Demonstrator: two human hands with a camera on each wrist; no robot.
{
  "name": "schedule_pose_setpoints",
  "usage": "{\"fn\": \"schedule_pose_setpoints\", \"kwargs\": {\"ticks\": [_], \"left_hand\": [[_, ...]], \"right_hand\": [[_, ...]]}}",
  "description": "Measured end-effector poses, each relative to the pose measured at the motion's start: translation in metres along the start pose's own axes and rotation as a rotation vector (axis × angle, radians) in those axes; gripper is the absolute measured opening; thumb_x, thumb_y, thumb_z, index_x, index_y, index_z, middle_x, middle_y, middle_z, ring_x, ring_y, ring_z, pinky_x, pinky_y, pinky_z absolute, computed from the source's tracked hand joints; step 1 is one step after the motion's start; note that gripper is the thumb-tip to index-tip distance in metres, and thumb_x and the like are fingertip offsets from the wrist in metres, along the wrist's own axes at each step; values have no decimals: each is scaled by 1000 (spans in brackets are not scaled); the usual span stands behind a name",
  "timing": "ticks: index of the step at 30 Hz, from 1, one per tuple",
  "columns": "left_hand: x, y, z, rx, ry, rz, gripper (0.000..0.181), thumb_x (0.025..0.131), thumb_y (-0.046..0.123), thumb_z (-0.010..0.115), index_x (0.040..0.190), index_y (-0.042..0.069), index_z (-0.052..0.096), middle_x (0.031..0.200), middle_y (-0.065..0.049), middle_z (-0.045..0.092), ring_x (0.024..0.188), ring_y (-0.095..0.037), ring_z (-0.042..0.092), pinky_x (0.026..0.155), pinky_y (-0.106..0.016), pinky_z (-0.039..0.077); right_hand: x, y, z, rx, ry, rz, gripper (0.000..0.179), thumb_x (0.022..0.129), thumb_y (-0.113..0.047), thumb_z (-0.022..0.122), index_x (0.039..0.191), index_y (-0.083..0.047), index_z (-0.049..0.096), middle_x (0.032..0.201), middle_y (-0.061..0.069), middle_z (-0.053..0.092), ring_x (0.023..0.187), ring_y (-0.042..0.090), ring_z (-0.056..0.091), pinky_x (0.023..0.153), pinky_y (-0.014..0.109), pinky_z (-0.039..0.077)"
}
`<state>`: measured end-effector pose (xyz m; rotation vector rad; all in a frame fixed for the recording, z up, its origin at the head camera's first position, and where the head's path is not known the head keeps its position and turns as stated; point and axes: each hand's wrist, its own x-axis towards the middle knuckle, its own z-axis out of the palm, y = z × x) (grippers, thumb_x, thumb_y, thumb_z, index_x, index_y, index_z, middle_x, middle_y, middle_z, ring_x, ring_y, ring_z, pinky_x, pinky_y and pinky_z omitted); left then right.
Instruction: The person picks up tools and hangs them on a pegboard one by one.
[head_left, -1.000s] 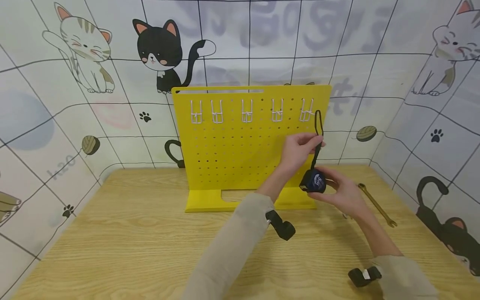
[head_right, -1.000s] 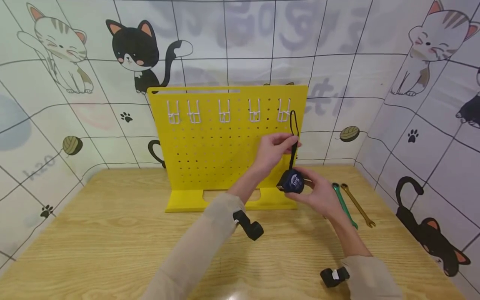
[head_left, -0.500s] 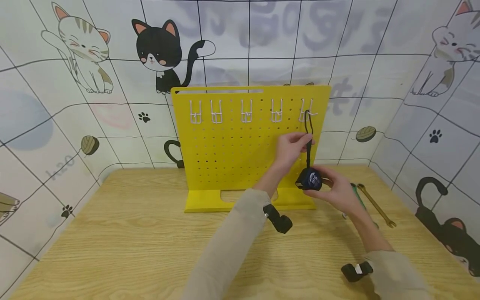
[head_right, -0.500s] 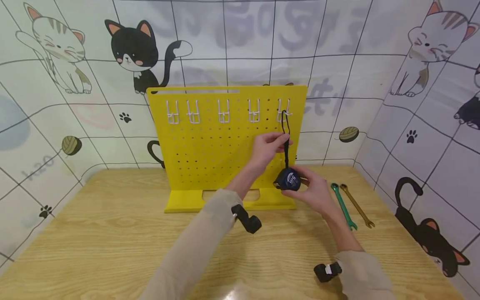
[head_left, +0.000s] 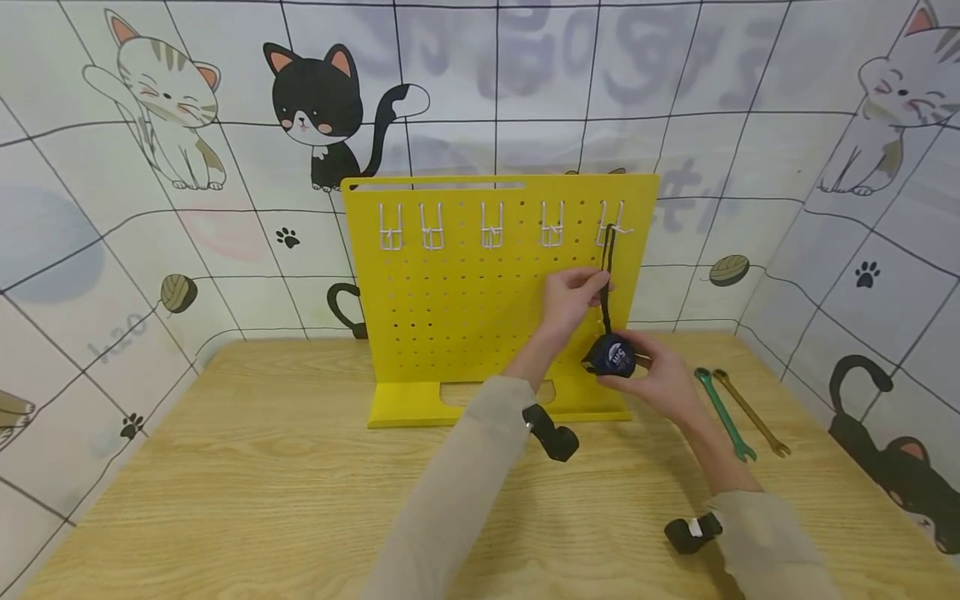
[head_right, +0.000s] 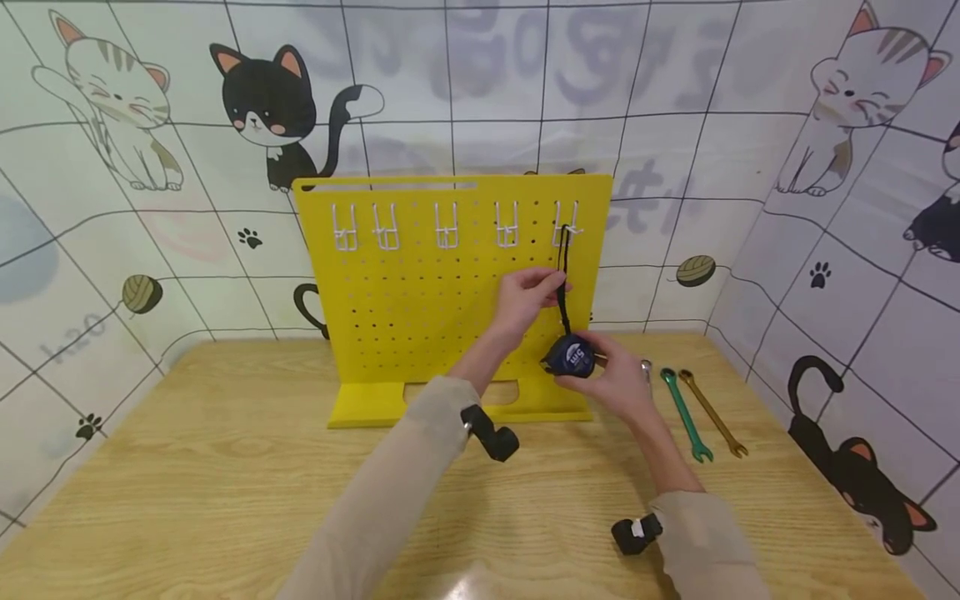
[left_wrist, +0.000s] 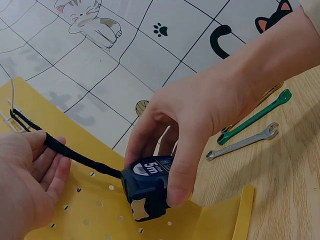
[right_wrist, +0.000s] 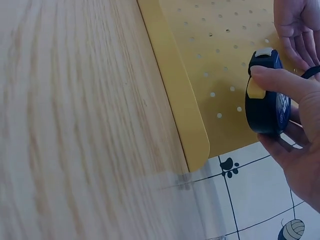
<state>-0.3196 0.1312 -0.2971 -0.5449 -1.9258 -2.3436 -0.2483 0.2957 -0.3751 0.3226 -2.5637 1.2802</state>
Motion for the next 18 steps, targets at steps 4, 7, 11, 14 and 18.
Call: {"fn": "schedule_pose_setpoints", "kwargs": {"ticks": [4, 7, 11, 14, 18], "left_hand": [[1, -3, -1, 23, 15, -6, 16, 96, 7, 70, 106, -4, 76, 92, -11, 76, 80, -19, 70, 79, -32, 60], [2, -4, -1, 47, 24, -3, 16, 95, 7, 72, 107, -3, 75, 93, -10, 76, 83, -18, 71, 79, -30, 60], [0, -6, -1, 82, 31, -3, 16, 95, 8, 72, 106, -2, 76, 93, -7, 76, 84, -17, 71, 76, -24, 59], [-2, -7, -3, 100, 37, -14, 14, 95, 8, 71, 105, -1, 76, 94, -6, 75, 84, -16, 70, 76, -23, 59], [-5, -8, -6, 107, 17, -29, 14, 95, 8, 71, 105, 0, 76, 94, -6, 74, 82, -11, 68, 78, -24, 59]], "right_hand": [[4, 1, 6, -15, 20, -4, 78, 80, -18, 88, 145, 1, 49, 137, 29, 54, 125, 49, 54, 105, 59, 44], [6, 3, 10, -19, 24, -3, 78, 79, -15, 88, 144, 2, 48, 137, 29, 53, 124, 50, 53, 105, 60, 44], [8, 5, 16, -26, 30, -10, 79, 79, -13, 88, 143, 5, 46, 137, 30, 52, 125, 50, 52, 105, 60, 43], [10, 4, 20, -37, 40, -15, 79, 78, -12, 89, 141, 7, 46, 137, 31, 51, 125, 50, 51, 105, 59, 44], [12, 2, 24, -52, 72, -30, 78, 74, -8, 90, 135, 10, 45, 131, 31, 52, 119, 48, 54, 103, 57, 46]]}}
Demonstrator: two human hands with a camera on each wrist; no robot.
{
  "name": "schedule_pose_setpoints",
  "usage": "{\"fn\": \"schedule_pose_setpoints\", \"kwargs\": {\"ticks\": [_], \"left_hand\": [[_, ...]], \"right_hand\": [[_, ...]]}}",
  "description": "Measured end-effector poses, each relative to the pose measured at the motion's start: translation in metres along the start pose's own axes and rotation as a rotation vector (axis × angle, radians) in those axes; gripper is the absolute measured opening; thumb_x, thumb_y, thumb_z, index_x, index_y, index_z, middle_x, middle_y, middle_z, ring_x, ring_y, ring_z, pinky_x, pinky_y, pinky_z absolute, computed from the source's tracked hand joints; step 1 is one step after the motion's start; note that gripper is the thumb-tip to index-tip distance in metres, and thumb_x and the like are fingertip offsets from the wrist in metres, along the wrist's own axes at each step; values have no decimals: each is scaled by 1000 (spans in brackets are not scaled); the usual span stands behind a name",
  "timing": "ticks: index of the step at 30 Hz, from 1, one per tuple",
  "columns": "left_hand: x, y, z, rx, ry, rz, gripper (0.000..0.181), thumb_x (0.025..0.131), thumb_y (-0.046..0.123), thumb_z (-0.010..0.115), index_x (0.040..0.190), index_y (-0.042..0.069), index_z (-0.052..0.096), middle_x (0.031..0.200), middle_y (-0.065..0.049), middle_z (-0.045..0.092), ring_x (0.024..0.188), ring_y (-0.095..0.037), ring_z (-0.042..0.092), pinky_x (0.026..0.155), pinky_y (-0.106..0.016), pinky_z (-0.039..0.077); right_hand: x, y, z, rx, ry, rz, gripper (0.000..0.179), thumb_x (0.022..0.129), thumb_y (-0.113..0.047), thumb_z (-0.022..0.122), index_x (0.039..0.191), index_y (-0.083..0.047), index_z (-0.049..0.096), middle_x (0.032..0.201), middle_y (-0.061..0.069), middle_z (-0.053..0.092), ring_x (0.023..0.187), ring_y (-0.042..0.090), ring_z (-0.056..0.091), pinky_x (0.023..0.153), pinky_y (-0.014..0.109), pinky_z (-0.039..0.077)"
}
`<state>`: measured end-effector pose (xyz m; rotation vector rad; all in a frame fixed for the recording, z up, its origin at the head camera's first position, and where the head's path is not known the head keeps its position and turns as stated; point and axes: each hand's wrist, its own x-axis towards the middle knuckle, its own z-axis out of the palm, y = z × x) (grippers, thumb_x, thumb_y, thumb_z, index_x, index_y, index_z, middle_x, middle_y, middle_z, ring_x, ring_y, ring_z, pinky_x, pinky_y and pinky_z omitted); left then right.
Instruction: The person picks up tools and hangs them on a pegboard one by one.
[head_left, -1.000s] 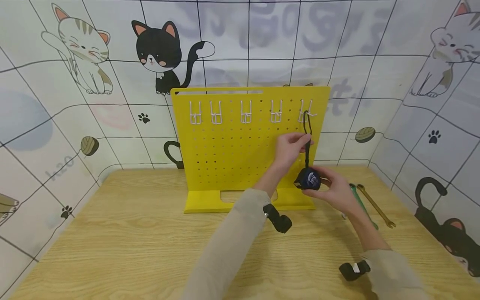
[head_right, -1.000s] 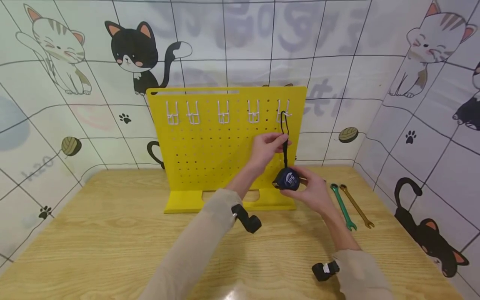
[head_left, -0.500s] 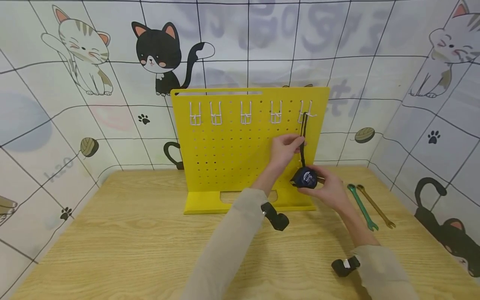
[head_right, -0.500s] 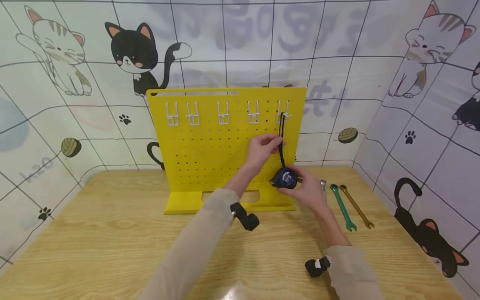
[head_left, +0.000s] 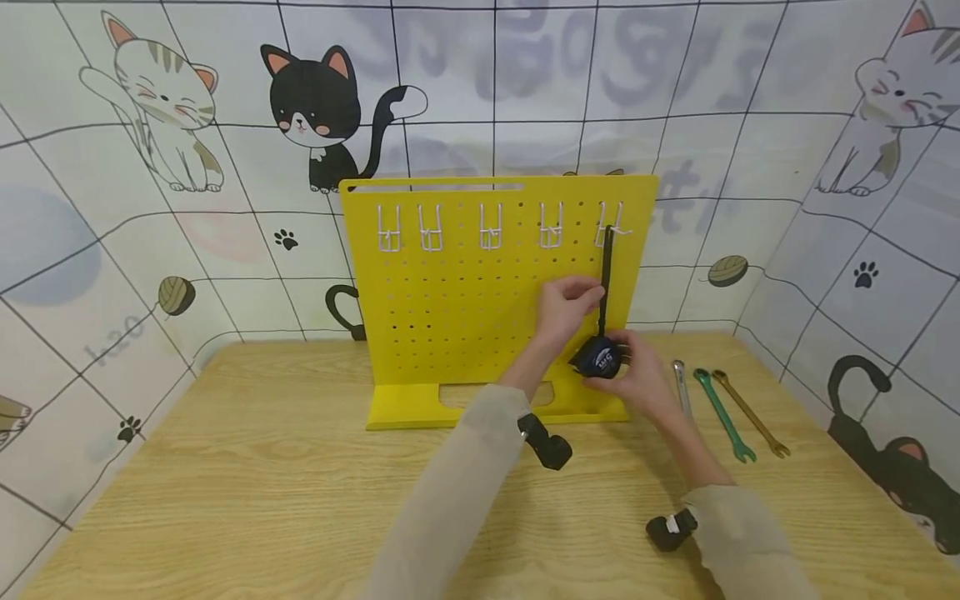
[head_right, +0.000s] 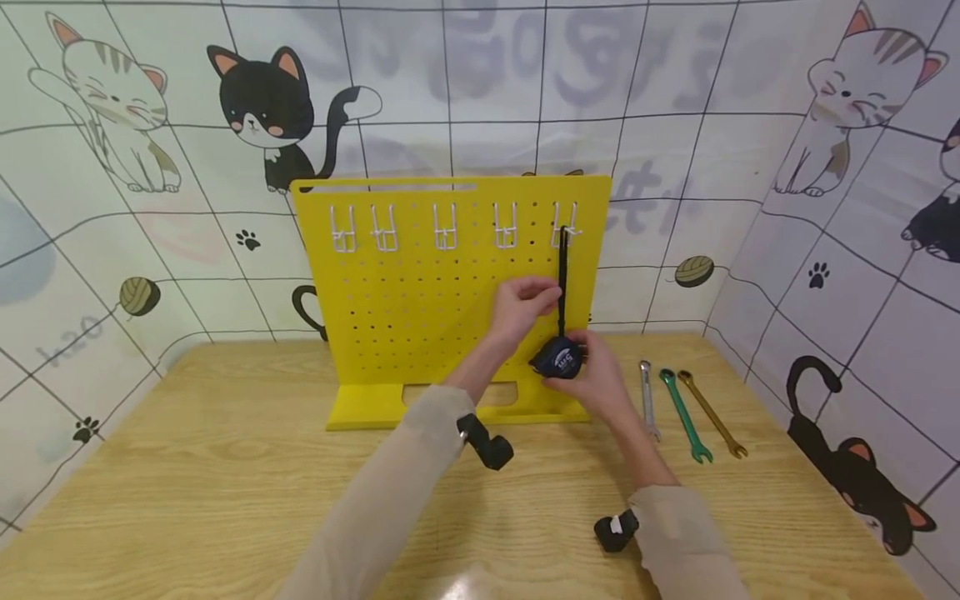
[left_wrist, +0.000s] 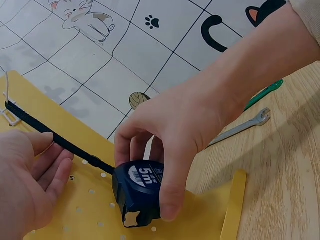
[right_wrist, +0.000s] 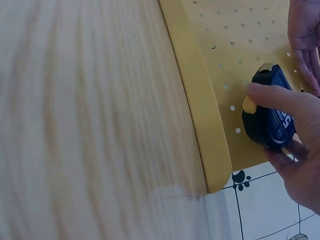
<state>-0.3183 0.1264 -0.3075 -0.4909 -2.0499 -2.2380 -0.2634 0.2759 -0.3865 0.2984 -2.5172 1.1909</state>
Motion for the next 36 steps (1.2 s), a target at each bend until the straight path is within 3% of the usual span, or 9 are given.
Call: {"fn": "schedule_pose_setpoints", "kwargs": {"ticks": [6, 18, 23, 29, 36], "left_hand": [[-2, -3, -9, 13, -66, 1, 17, 97, 8, 69, 110, 0, 75, 98, -6, 74, 83, -11, 68, 79, -23, 58], [-3, -5, -16, 35, -163, 1, 22, 99, 6, 65, 118, 1, 73, 111, -10, 74, 91, -10, 67, 82, -27, 58], [-4, -6, -21, 30, -209, 2, 25, 100, 6, 63, 123, 1, 70, 116, -11, 72, 96, -12, 67, 89, -33, 58], [-7, -6, -27, 21, -237, 5, 28, 101, 2, 59, 127, -1, 67, 120, -17, 70, 102, -20, 67, 94, -44, 56], [-9, -6, -31, 2, -241, -1, 28, 101, 2, 59, 127, -1, 66, 120, -15, 70, 105, -24, 67, 94, -46, 55]], "right_hand": [[4, -1, 8, -4, 42, -18, 77, 71, -3, 91, 130, 12, 45, 121, 29, 53, 111, 43, 53, 99, 56, 47], [5, 0, 8, -43, 39, 13, 79, 72, -5, 92, 134, 10, 45, 125, 30, 51, 114, 44, 53, 101, 56, 46], [5, 0, 8, -36, 30, 28, 76, 77, -5, 89, 136, 11, 44, 128, 31, 51, 115, 45, 54, 102, 57, 46], [6, 3, 9, -3, 60, -13, 55, 85, -2, 81, 129, 12, 51, 121, 29, 58, 108, 42, 60, 96, 52, 51], [3, 0, -1, 49, 70, 22, 50, 93, -18, 76, 129, 9, 54, 121, 25, 60, 112, 38, 59, 98, 47, 51]]}}
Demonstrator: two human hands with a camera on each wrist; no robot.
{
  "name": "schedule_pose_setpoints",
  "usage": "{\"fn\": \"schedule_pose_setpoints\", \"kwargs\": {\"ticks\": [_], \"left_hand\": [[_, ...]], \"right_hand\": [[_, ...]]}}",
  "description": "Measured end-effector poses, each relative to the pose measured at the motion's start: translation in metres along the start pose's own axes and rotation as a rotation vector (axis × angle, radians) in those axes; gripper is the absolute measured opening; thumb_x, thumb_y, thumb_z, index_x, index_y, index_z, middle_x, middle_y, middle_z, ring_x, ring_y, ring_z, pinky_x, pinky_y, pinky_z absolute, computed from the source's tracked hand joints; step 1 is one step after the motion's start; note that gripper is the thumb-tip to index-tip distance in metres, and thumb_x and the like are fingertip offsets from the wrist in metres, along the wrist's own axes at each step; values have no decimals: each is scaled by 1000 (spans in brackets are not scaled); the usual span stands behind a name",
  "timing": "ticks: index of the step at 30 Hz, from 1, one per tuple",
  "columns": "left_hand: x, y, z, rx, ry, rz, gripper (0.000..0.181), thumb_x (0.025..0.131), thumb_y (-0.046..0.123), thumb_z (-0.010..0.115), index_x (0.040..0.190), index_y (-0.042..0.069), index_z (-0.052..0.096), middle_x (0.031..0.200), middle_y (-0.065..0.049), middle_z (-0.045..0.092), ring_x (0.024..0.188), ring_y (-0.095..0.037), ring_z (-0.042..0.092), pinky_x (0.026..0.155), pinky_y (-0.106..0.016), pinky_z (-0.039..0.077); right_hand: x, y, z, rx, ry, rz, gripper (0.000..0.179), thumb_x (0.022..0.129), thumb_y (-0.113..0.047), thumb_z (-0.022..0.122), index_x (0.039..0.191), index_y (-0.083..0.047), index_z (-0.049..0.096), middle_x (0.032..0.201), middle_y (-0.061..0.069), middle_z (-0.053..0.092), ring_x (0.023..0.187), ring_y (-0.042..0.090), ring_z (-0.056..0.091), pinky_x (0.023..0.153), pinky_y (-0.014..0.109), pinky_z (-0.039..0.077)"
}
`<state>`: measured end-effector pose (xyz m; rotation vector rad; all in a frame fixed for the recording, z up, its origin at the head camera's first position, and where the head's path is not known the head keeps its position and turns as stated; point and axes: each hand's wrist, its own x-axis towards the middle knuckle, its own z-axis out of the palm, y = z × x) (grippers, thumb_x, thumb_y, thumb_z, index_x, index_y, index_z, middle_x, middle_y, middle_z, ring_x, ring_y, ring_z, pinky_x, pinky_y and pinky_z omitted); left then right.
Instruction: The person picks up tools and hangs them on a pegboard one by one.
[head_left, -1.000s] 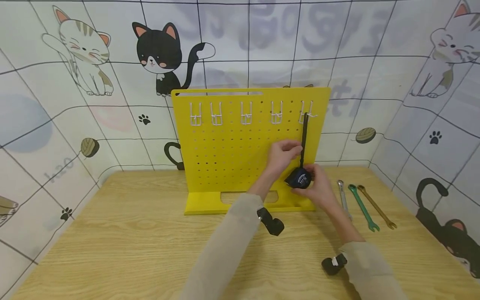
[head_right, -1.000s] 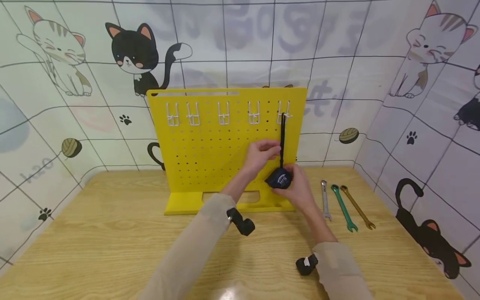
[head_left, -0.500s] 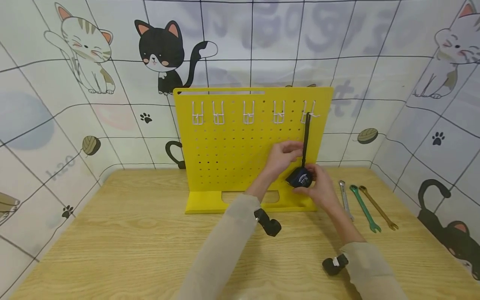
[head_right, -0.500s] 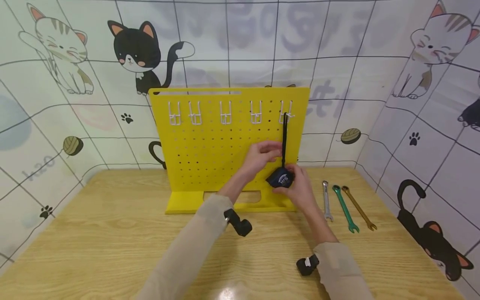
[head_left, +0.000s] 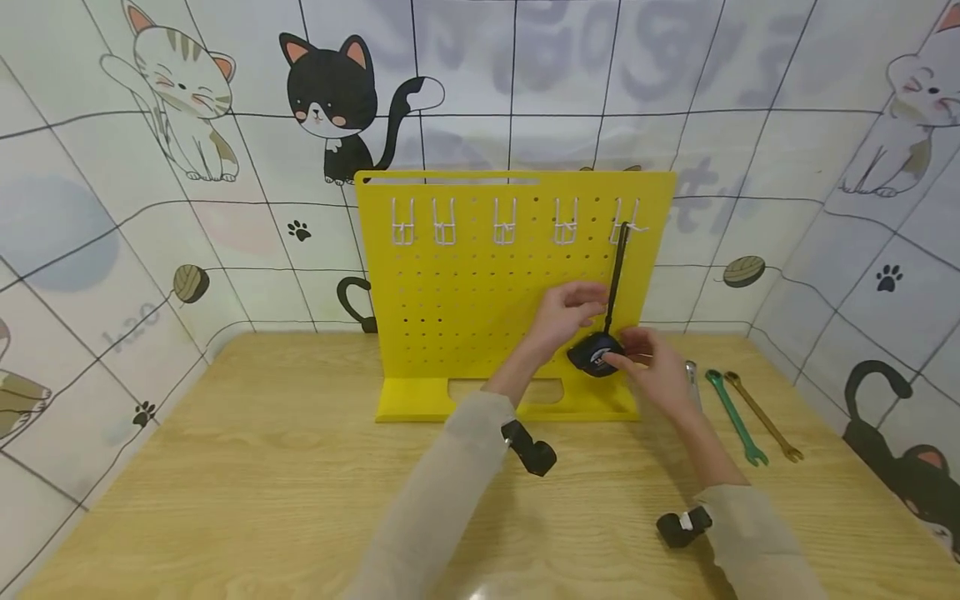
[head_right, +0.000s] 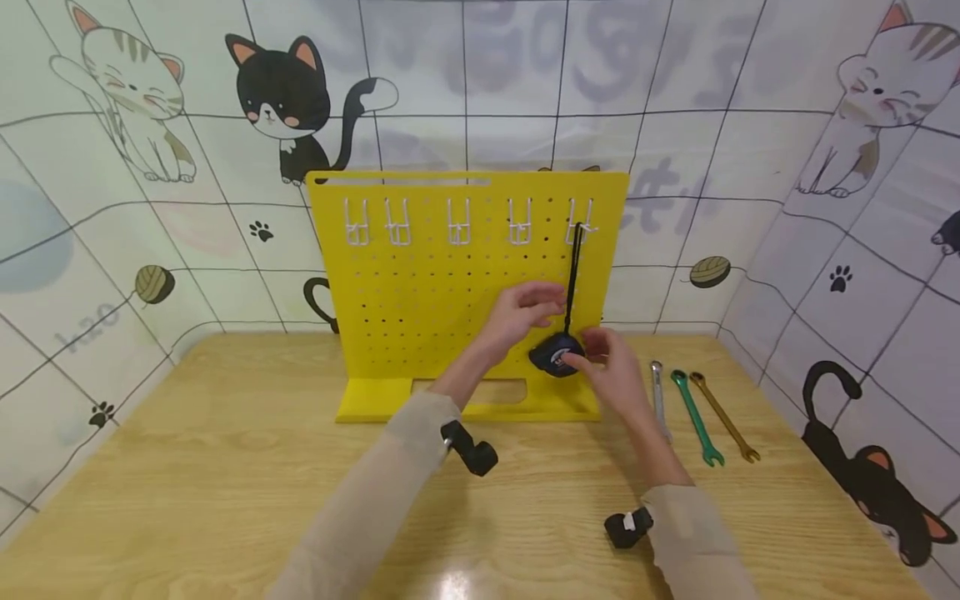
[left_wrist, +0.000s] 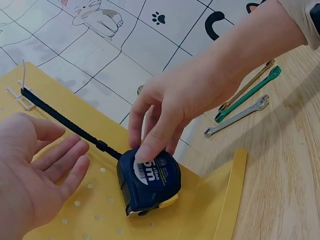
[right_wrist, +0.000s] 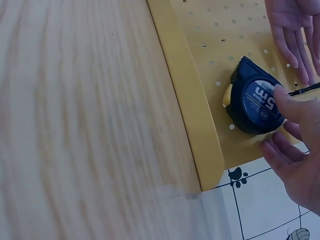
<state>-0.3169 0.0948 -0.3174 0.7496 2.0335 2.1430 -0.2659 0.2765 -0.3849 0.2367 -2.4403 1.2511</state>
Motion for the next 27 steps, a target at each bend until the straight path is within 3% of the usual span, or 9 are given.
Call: {"fn": "schedule_pose_setpoints", "kwargs": {"ticks": [10, 15, 19, 22, 27], "left_hand": [[-8, 2, -3, -21, -28, -12, 29, 102, 3, 57, 130, -1, 64, 123, -17, 68, 108, -28, 66, 97, -51, 53], [-14, 1, -5, -82, -19, -26, 29, 102, 3, 57, 131, -1, 63, 124, -19, 67, 108, -32, 66, 100, -54, 50], [-18, 1, -6, -101, -22, -28, 30, 102, 3, 57, 131, -1, 63, 124, -19, 67, 107, -32, 66, 100, -56, 49], [-22, 1, -7, -101, -17, -32, 29, 102, 3, 58, 130, -1, 64, 122, -18, 68, 103, -26, 67, 100, -56, 49], [-27, -4, -11, -95, -15, -34, 28, 101, 3, 59, 128, -1, 64, 120, -16, 69, 109, -37, 65, 99, -56, 50]], "right_hand": [[-1, -6, -10, -36, -69, 18, 51, 98, -28, 70, 132, 7, 54, 124, 25, 60, 114, 39, 59, 97, 48, 52], [-3, -10, -17, -35, -84, 36, 52, 99, -31, 68, 134, 5, 52, 125, 25, 59, 115, 40, 58, 92, 28, 52], [-5, -12, -24, -22, -84, 41, 53, 100, -31, 67, 135, 6, 51, 125, 25, 58, 114, 39, 57, 84, 11, 45], [-7, -13, -29, -28, -81, 34, 54, 100, -32, 67, 135, 6, 51, 125, 25, 58, 114, 38, 57, 82, 7, 43], [-12, -15, -35, -54, -89, 32, 53, 100, -34, 66, 136, 3, 52, 124, 24, 59, 113, 35, 57, 83, 9, 44]]}}
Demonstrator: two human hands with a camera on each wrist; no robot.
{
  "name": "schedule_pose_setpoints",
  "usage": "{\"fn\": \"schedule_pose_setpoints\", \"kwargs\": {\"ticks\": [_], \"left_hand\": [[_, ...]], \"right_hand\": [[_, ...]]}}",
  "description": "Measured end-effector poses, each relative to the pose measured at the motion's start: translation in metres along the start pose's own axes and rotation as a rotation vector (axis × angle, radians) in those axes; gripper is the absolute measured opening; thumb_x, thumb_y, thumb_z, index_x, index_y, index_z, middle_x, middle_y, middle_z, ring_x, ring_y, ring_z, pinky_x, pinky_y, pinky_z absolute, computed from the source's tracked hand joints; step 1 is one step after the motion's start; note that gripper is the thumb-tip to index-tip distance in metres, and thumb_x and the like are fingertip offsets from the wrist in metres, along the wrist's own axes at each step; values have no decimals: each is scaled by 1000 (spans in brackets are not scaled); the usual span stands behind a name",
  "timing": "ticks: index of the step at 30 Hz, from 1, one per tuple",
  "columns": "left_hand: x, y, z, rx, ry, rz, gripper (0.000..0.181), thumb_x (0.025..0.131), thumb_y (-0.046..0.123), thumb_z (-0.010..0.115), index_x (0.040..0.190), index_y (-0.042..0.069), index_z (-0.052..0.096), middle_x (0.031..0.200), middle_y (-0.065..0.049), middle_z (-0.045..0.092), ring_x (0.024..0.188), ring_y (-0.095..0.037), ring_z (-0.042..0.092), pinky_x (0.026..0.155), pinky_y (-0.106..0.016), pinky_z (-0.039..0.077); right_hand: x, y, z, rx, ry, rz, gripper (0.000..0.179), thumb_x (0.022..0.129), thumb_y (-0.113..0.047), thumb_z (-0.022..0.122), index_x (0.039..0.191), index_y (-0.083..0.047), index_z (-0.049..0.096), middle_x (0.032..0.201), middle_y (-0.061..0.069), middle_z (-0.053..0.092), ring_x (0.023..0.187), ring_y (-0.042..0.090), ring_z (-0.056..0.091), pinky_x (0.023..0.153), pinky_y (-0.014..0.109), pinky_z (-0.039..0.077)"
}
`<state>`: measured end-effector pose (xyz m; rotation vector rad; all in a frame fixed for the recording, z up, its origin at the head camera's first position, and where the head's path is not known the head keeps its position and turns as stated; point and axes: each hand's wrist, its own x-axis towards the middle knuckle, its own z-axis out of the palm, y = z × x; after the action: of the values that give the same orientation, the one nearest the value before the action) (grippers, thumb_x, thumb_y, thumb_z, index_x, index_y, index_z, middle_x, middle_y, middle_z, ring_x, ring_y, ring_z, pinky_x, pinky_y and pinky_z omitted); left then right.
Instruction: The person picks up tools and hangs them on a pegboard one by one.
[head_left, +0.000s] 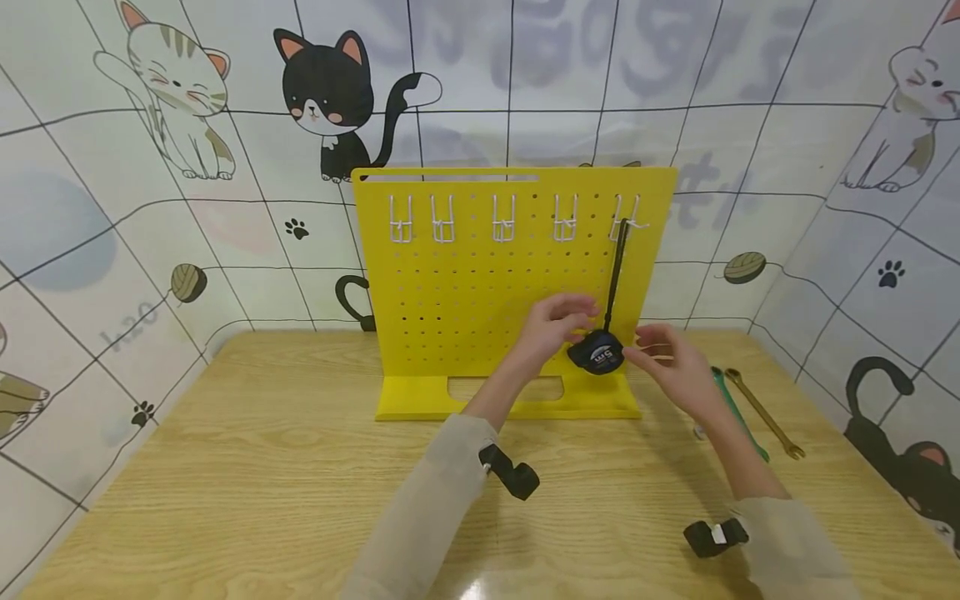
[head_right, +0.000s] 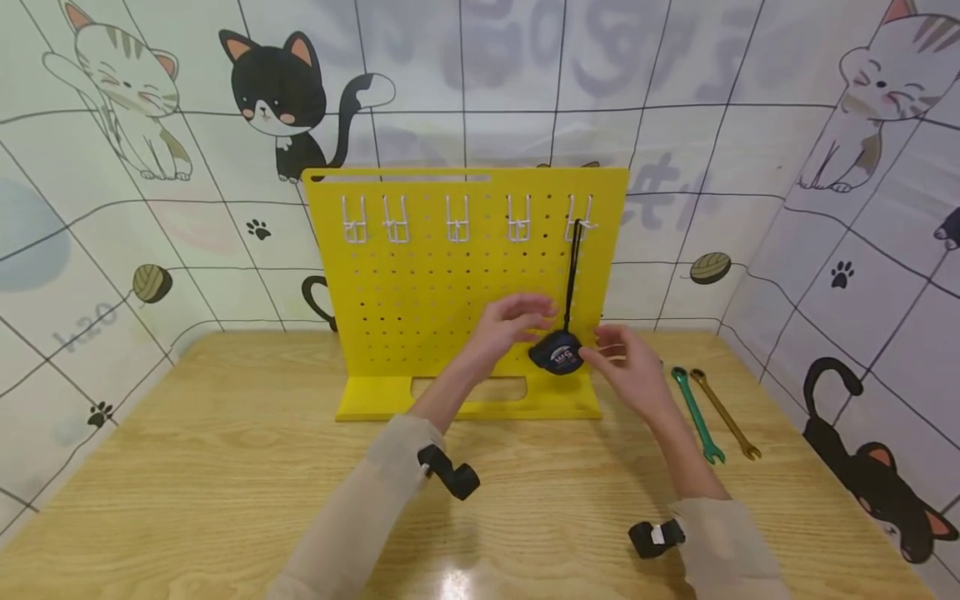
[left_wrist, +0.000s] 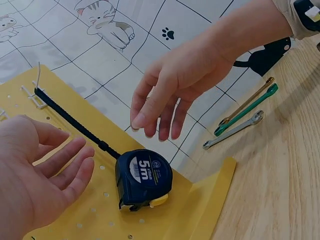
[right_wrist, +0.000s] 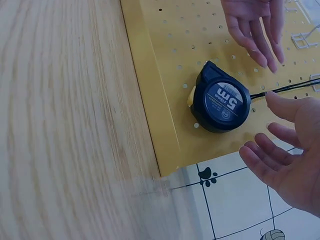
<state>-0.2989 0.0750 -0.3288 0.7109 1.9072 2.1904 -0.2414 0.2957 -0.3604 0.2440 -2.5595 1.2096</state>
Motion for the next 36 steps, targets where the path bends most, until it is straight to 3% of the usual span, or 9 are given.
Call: {"fn": "schedule_pose_setpoints", "kwargs": {"ticks": [2, 7, 12, 19, 25, 30, 36], "left_hand": [[-3, -3, -2, 11, -5, -2, 28, 101, 3, 58, 128, 0, 64, 121, -17, 69, 114, -43, 62, 98, -54, 52], [-10, -10, -7, 21, -23, -18, 29, 102, 3, 57, 130, -2, 63, 124, -19, 66, 114, -42, 62, 96, -49, 54], [-18, -15, -10, -1, -38, -55, 30, 102, 2, 56, 131, -4, 61, 125, -19, 66, 113, -40, 63, 99, -51, 52], [-27, -23, -12, 25, -46, -94, 28, 102, 5, 57, 129, -3, 62, 122, -16, 68, 111, -39, 63, 93, -43, 56], [-30, -31, -11, 39, -38, -114, 25, 101, 3, 59, 125, -2, 65, 117, -15, 69, 110, -40, 64, 95, -49, 54], [-32, -36, -8, 40, -39, -140, 24, 101, 3, 59, 123, -1, 66, 116, -13, 70, 110, -39, 65, 89, -39, 58], [-34, -45, -6, 16, -55, -171, 24, 99, 3, 60, 123, -1, 65, 116, -14, 70, 103, -28, 68, 93, -41, 57]], "right_hand": [[-3, 0, -3, -8, -1, -2, 53, 100, -34, 66, 136, 3, 52, 123, 24, 59, 113, 35, 57, 84, 10, 44], [-10, 3, -10, -28, 3, -7, 51, 101, -33, 65, 135, 2, 53, 124, 23, 60, 113, 35, 58, 84, 9, 44], [-19, 8, -17, -55, -1, -16, 49, 102, -31, 63, 134, 3, 52, 124, 24, 60, 112, 35, 57, 82, 7, 43], [-30, 17, -29, -87, -25, 1, 51, 102, -30, 63, 136, 6, 50, 123, 28, 59, 109, 40, 59, 79, 10, 44], [-37, 33, -40, -152, -45, -11, 51, 102, -29, 63, 137, 6, 50, 121, 26, 61, 106, 43, 61, 76, 11, 45], [-43, 45, -50, -197, -85, 15, 52, 102, -29, 63, 138, 6, 49, 121, 26, 60, 106, 44, 61, 76, 24, 51], [-50, 56, -62, -237, -129, 74, 53, 102, -29, 61, 138, 7, 47, 121, 29, 61, 107, 48, 61, 79, 41, 54]]}}
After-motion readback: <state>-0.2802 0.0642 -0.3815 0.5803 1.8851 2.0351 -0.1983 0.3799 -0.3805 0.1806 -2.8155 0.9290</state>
